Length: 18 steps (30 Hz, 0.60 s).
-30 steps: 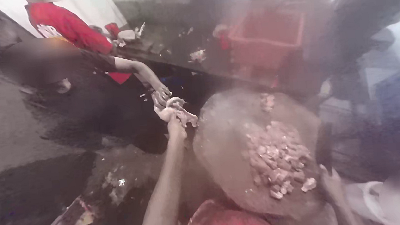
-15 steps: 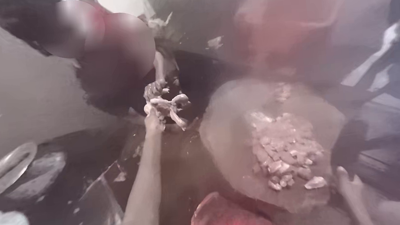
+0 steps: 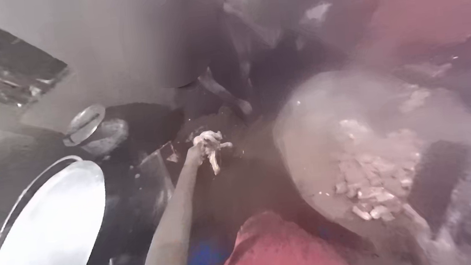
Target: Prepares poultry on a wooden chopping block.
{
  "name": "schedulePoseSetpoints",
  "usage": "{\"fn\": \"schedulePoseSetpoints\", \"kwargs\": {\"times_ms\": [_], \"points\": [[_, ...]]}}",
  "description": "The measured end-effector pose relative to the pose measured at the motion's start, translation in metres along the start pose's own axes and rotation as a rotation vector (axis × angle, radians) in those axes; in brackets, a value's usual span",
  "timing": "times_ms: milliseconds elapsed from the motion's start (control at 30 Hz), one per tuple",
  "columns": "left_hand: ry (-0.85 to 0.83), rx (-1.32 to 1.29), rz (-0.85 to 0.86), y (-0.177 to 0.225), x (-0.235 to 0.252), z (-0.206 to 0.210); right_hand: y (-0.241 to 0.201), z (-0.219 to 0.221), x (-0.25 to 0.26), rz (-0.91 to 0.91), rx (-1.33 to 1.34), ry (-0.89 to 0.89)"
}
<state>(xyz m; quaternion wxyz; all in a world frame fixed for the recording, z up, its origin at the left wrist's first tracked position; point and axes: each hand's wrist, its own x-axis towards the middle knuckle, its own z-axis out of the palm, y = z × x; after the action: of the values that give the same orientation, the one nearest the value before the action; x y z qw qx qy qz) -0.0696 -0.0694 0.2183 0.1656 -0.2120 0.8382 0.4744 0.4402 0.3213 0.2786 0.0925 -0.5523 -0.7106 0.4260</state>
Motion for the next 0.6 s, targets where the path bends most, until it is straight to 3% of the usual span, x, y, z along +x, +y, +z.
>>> {"fn": "schedulePoseSetpoints", "kwargs": {"times_ms": [67,167,233,333,467,600], "points": [[0.031,-0.002,-0.064,-0.029,0.014,-0.011,0.027,0.042,0.011,-0.069,0.14,-0.059],[0.032,-0.012,-0.124,-0.066,0.029,-0.028,0.027,0.099,0.018,-0.135,0.146,-0.141],[0.037,0.003,-0.13,-0.083,0.029,-0.038,0.015,0.12,0.018,-0.136,0.08,-0.248],[0.0,0.008,-0.122,-0.093,0.021,-0.058,0.01,0.151,0.016,-0.214,-0.068,-0.267],[0.008,-0.137,-0.167,-0.127,0.049,-0.074,0.009,0.163,0.013,-0.22,-0.193,-0.248],[0.029,-0.111,-0.23,-0.133,0.058,-0.086,0.011,0.163,0.015,-0.21,-0.246,-0.224]]}}
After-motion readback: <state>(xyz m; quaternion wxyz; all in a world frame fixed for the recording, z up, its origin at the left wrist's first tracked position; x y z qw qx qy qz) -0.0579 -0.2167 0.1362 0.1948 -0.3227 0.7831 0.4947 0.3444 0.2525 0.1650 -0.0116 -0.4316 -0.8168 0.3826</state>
